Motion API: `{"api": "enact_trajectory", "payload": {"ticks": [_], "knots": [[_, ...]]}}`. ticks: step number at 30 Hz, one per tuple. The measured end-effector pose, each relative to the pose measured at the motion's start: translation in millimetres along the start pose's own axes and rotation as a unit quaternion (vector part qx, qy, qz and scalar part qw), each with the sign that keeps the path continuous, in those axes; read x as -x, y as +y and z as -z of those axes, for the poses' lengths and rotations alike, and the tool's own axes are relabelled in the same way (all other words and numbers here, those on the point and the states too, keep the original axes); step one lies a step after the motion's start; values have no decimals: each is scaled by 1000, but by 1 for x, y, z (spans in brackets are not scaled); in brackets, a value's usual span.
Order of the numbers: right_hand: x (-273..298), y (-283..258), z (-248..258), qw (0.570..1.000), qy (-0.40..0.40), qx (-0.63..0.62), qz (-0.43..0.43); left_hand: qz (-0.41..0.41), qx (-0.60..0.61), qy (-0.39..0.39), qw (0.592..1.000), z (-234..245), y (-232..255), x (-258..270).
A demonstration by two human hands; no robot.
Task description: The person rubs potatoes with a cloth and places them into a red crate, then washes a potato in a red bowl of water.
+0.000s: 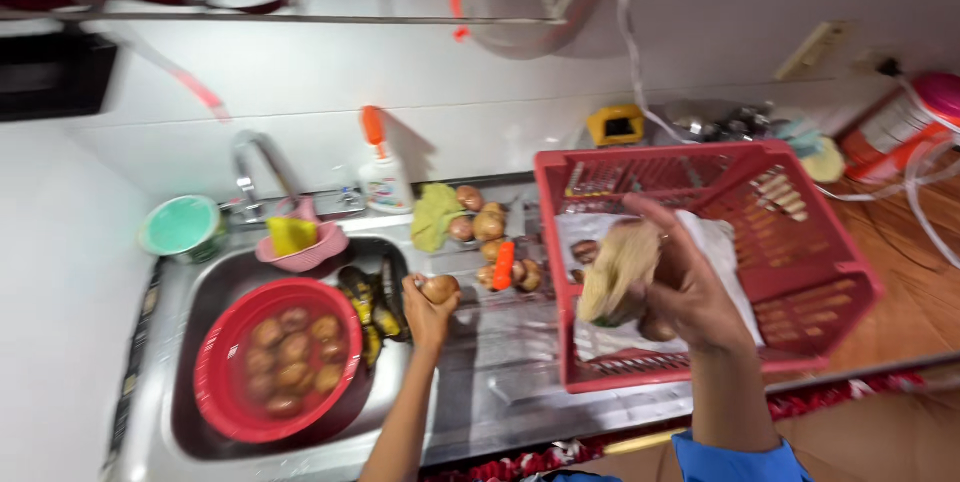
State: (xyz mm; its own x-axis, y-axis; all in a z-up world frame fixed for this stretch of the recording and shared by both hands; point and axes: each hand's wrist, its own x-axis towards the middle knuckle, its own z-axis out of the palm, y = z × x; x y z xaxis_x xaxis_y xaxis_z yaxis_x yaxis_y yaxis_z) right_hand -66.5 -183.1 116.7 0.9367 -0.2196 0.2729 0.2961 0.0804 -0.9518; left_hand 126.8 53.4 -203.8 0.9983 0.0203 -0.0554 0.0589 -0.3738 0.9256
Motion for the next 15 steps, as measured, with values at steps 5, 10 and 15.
{"api": "enact_trajectory", "payload": {"ticks": [5,10,15], "knots": [[-43,35,-66,943,-191,272,9,69,85,39,993,62,16,52],[-67,92,-117,857,-166,487,19,69,128,103,984,126,43,68],[-87,152,-118,826,-18,541,-156,44,103,35,993,155,47,69]]}}
